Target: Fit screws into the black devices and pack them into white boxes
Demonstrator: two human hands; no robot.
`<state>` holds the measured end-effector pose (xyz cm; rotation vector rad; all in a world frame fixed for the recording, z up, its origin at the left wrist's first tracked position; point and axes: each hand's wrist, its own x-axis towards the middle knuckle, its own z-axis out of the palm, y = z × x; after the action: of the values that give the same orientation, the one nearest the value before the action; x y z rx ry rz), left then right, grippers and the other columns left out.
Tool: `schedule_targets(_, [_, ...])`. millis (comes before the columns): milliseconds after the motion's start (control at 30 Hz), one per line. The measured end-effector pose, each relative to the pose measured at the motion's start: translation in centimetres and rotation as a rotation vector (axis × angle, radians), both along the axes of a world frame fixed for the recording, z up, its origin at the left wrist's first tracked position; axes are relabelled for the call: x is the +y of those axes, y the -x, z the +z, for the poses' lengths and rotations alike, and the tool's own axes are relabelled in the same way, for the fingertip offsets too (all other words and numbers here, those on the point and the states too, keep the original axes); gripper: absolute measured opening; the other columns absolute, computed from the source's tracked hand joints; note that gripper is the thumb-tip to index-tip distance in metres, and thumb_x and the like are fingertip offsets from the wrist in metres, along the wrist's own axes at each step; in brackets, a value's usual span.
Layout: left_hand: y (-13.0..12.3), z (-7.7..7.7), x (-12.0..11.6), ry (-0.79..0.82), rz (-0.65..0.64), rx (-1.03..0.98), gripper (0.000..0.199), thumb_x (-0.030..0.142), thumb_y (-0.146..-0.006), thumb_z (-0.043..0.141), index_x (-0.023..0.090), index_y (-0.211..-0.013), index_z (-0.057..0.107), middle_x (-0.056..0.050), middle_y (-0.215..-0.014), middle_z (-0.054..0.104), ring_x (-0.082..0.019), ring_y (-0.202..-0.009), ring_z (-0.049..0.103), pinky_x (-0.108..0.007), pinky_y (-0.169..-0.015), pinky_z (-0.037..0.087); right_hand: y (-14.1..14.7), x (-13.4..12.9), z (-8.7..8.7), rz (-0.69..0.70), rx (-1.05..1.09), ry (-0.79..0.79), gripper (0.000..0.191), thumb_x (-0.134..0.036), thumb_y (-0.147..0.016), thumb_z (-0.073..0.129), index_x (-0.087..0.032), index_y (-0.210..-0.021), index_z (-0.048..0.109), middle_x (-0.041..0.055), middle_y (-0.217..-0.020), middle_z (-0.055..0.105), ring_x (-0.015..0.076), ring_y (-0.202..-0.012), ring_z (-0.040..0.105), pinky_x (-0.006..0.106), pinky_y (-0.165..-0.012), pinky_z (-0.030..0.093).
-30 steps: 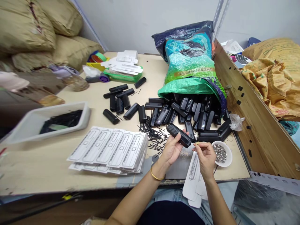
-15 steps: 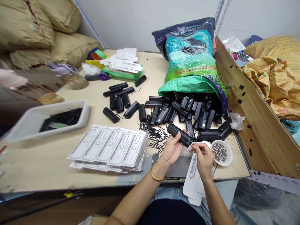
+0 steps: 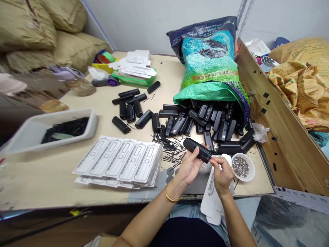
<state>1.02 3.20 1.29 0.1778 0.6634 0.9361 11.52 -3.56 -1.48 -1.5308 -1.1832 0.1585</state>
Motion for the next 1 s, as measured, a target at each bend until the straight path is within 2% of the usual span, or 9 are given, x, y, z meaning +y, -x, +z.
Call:
schedule_targets(233, [0.3, 0.2, -0.1, 0.011, 0.083, 0.023, 0.032, 0.014, -0.081, 0.064, 0.016, -0.112, 0.056, -0.009, -0.107, 0.067, -0.024, -0.11, 0.061, -0.042, -0.101, 0.044, 1.2, 0.0, -0.5, 0.048, 0.022, -0.053, 0.01, -0.019, -0.084, 0.059, -0.022, -0.089, 0.067, 0.0037, -0.08, 0.071, 0.0181, -0.076, 0.066, 0.034, -0.071, 0.054])
schedule_targets(400, [0.1, 0.6, 0.4, -0.002, 0.083, 0.016, 0.03, 0.013, -0.082, 0.061, 0.015, -0.112, 0.054, -0.008, -0.105, 0.067, -0.023, -0.106, 0.062, -0.04, -0.101, 0.044, 1.5, -0.7, -1.6, 0.044, 0.346, 0.03, 0.028, -0.022, -0.085, 0.058, -0.02, -0.113, 0.058, 0.0056, -0.091, 0.067, 0.0169, -0.08, 0.065, 0.035, -0.07, 0.056])
schedule_targets(467, [0.5, 1.3, 0.3, -0.03, 0.082, 0.016, 0.032, 0.013, -0.082, 0.061, 0.016, -0.113, 0.053, -0.007, -0.106, 0.066, -0.023, -0.107, 0.062, -0.041, -0.101, 0.044, 0.8, -1.1, -1.8, 0.007, 0.435, 0.04, 0.027, -0.025, -0.083, 0.06, -0.019, -0.109, 0.058, 0.0054, -0.089, 0.067, 0.0165, -0.078, 0.065, 0.034, -0.07, 0.055])
schedule_targets(567, [1.9, 2.2, -0.6, -0.122, 0.109, 0.037, 0.037, 0.009, -0.078, 0.063, 0.022, -0.112, 0.054, -0.005, -0.107, 0.066, -0.025, -0.112, 0.059, -0.043, -0.102, 0.042, -0.8, -1.6, -1.7, -0.062, 0.43, 0.076, 0.02, -0.03, -0.08, 0.063, -0.017, -0.096, 0.062, 0.0056, -0.087, 0.066, 0.0174, -0.078, 0.064, 0.035, -0.072, 0.053])
schedule_targets(633, [3.0, 1.8, -1.4, -0.222, 0.11, 0.076, 0.04, 0.002, -0.072, 0.066, 0.023, -0.104, 0.058, -0.005, -0.105, 0.067, -0.027, -0.116, 0.056, -0.042, -0.103, 0.04, -2.0, -1.9, -1.4, -0.118, 0.39, 0.097, 0.018, -0.032, -0.08, 0.064, -0.017, -0.09, 0.063, 0.005, -0.084, 0.066, 0.0178, -0.077, 0.063, 0.036, -0.073, 0.052])
schedule_targets(733, [3.8, -0.7, -1.9, -0.314, -0.045, 0.237, 0.039, -0.008, -0.06, 0.069, 0.019, -0.087, 0.064, -0.007, -0.094, 0.07, -0.027, -0.111, 0.058, -0.038, -0.103, 0.039, -3.3, -2.1, -0.6, -0.182, 0.312, 0.126, 0.017, -0.033, -0.081, 0.061, -0.017, -0.087, 0.064, 0.0044, -0.082, 0.066, 0.0181, -0.076, 0.062, 0.035, -0.074, 0.049])
schedule_targets(833, [3.2, -3.0, -1.0, -0.3, -0.071, 0.379, 0.035, 0.002, -0.063, 0.073, 0.017, -0.093, 0.063, -0.009, -0.095, 0.07, -0.024, -0.105, 0.061, -0.033, -0.1, 0.04, -3.7, -2.1, 0.3, -0.082, 0.188, 0.206, 0.015, -0.032, -0.083, 0.059, -0.018, -0.084, 0.064, 0.0038, -0.081, 0.066, 0.0181, -0.077, 0.062, 0.034, -0.075, 0.047])
schedule_targets(900, [2.7, -3.3, -0.1, -0.282, -0.045, 0.342, 0.038, 0.011, -0.067, 0.074, 0.017, -0.102, 0.06, -0.009, -0.101, 0.069, -0.023, -0.103, 0.062, -0.034, -0.097, 0.042, -3.5, -1.8, 0.9, 0.037, 0.152, 0.272, 0.014, -0.031, -0.083, 0.058, -0.019, -0.083, 0.064, 0.0031, -0.08, 0.066, 0.0177, -0.078, 0.061, 0.033, -0.075, 0.046])
schedule_targets(1000, [2.5, -2.1, 0.7, -0.271, -0.11, 0.229, 0.041, 0.023, -0.072, 0.073, 0.019, -0.108, 0.054, -0.011, -0.106, 0.068, -0.023, -0.099, 0.064, -0.036, -0.089, 0.048, -2.5, -1.1, 1.3, 0.131, 0.248, 0.337, 0.016, -0.033, -0.083, 0.058, -0.02, -0.089, 0.063, 0.0035, -0.086, 0.065, 0.0172, -0.08, 0.06, 0.031, -0.074, 0.048])
